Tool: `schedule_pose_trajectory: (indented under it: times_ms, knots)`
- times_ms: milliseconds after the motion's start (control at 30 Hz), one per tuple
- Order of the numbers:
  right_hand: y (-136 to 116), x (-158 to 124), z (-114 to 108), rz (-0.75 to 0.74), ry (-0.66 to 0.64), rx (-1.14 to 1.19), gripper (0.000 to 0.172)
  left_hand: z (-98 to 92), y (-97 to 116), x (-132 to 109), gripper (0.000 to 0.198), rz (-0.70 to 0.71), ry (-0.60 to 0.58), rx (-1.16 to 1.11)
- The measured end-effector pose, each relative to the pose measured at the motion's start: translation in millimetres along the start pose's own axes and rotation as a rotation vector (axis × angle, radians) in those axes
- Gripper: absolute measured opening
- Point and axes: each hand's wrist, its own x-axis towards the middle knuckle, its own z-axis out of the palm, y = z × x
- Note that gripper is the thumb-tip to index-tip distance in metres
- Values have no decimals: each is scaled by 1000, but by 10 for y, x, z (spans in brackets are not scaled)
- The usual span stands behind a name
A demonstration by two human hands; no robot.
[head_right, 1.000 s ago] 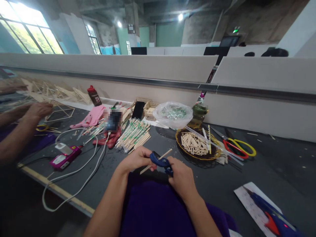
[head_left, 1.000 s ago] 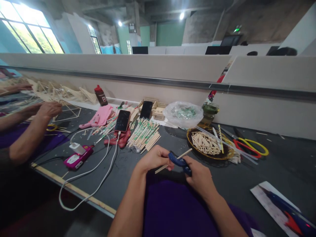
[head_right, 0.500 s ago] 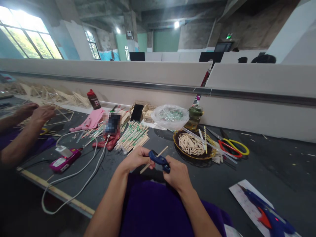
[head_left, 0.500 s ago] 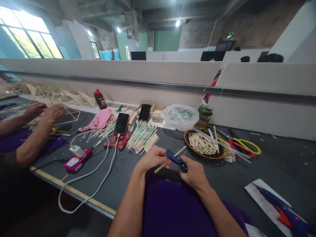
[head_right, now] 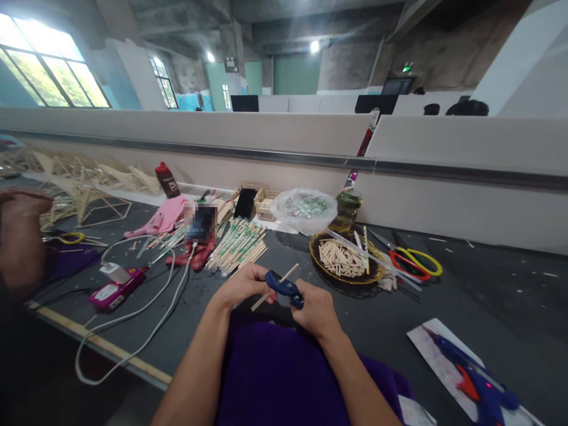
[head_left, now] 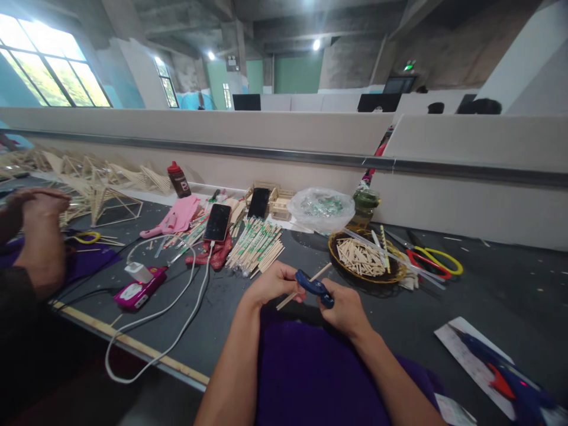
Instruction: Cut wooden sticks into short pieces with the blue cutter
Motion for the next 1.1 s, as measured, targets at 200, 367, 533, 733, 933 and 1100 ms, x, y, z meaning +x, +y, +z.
schedule_pose_trajectory:
  times_ms: [200,367,533,733,933,1100]
  knots:
    - [-20,31,-3,15,-24,-29,3,-24,-32,-6,18,31,8,0]
    - [-24,191,-72,112,-107,43,7,-48,-108,66,30,39,105,-77]
    - [56,325,-59,412,-297,419,15,-53,-154,141,42,-7,247,-119]
    - [135,345,56,561,-334,558,20,-7,-204,190,34,44,335,9]
    - [112,368,55,562,-339,588,19,7,-274,312,15,200,477,288]
    - [110,389,66,540,-341,522,24,-27,-275,318,13,237,488,369]
